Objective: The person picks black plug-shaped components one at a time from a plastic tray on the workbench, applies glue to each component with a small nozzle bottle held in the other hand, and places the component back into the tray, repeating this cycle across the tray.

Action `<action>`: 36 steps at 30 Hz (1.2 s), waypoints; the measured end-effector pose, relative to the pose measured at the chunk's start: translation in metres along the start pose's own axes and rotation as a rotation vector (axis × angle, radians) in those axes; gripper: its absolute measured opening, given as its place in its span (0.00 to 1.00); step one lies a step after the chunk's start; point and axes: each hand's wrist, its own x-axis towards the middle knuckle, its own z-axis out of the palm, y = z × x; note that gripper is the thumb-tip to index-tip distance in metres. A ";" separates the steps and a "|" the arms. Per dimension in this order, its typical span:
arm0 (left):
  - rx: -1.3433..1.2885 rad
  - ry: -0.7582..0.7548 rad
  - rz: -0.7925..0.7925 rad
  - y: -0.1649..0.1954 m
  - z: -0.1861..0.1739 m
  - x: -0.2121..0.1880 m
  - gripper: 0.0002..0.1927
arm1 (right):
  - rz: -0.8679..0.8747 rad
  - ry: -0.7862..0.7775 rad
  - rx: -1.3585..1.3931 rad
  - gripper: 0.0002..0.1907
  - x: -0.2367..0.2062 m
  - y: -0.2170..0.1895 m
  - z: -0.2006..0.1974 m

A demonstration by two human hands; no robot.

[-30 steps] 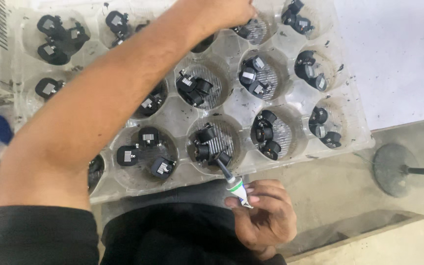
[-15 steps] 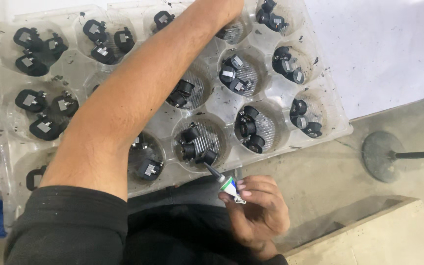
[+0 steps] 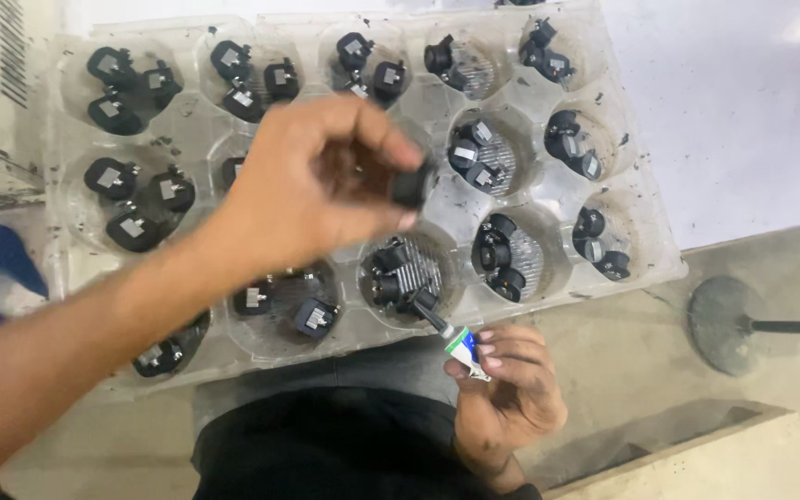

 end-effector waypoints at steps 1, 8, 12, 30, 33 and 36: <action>-0.062 0.041 -0.039 0.007 0.000 -0.028 0.17 | 0.011 0.019 0.035 0.20 -0.001 0.002 0.006; -0.237 0.448 -0.220 0.023 0.007 -0.165 0.24 | -0.172 -0.081 0.214 0.20 -0.002 0.010 0.040; -0.096 0.611 -0.057 0.010 0.016 -0.192 0.22 | -0.235 -0.281 0.310 0.18 0.000 0.004 0.060; -0.156 0.632 -0.053 0.029 -0.003 -0.216 0.26 | -0.465 -0.483 0.123 0.15 -0.004 -0.036 0.102; -0.163 0.609 -0.069 0.029 -0.004 -0.219 0.26 | -0.444 -0.503 0.090 0.15 -0.006 -0.040 0.100; -0.193 0.597 -0.080 0.027 -0.003 -0.219 0.26 | -0.436 -0.506 0.056 0.16 -0.007 -0.043 0.098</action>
